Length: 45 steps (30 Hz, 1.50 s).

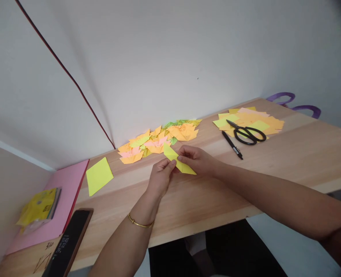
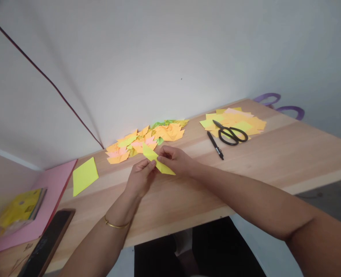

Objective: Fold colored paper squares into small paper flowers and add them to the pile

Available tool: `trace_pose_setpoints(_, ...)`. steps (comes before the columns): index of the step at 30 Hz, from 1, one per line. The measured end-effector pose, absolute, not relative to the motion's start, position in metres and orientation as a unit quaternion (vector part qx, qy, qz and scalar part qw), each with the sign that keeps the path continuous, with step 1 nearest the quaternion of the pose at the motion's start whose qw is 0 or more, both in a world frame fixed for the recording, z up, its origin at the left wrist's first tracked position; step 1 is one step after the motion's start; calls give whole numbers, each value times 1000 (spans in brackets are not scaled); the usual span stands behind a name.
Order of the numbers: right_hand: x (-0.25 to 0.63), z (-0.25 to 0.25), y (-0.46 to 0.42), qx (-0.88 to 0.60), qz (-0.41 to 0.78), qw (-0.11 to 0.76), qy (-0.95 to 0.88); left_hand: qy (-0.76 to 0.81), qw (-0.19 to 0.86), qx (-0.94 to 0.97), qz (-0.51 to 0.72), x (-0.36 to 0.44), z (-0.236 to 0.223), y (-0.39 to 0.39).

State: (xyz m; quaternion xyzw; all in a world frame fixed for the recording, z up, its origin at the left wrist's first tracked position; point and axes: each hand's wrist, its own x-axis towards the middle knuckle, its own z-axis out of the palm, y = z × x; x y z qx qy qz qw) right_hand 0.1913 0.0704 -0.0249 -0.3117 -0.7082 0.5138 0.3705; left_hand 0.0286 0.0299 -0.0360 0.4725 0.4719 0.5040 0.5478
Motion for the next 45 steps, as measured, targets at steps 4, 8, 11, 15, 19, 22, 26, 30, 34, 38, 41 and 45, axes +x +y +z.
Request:
trace_pose_setpoints(4,192,-23,71,-318,505,364,-715,470,544,452,528,28,-33,30)
trace_pose_setpoints(8,192,-21,70,-321,503,341,-726,479,524,422,564,25,-32,33)
trace_pose_setpoints(11,192,-21,69,-317,521,337,-718,471,526,413,575,24,-30,33)
trace_pose_setpoints(15,192,-23,70,-313,540,342,-703,459,523,413,587,25,-29,33)
trace_pose_setpoints(19,193,-25,72,-328,527,367,-693,463,532,444,552,24,-29,32)
trace_pose_setpoints(22,193,-25,73,-329,527,378,-687,455,527,465,547,24,-31,31)
trace_pose_setpoints(26,191,-24,71,-320,550,375,-674,470,539,463,523,25,-34,31)
trace_pose_setpoints(30,190,-22,69,-317,562,358,-675,487,539,468,504,24,-35,31)
trace_pose_setpoints(34,189,-21,68,-314,553,332,-696,511,500,495,493,22,-34,31)
trace_pose_setpoints(38,189,-21,67,-335,515,350,-707,520,486,519,472,23,-32,30)
trace_pose_setpoints(41,189,-21,67,-344,497,366,-707,509,501,518,470,25,-32,29)
trace_pose_setpoints(45,189,-22,69,-345,498,381,-698,509,515,514,460,26,-33,29)
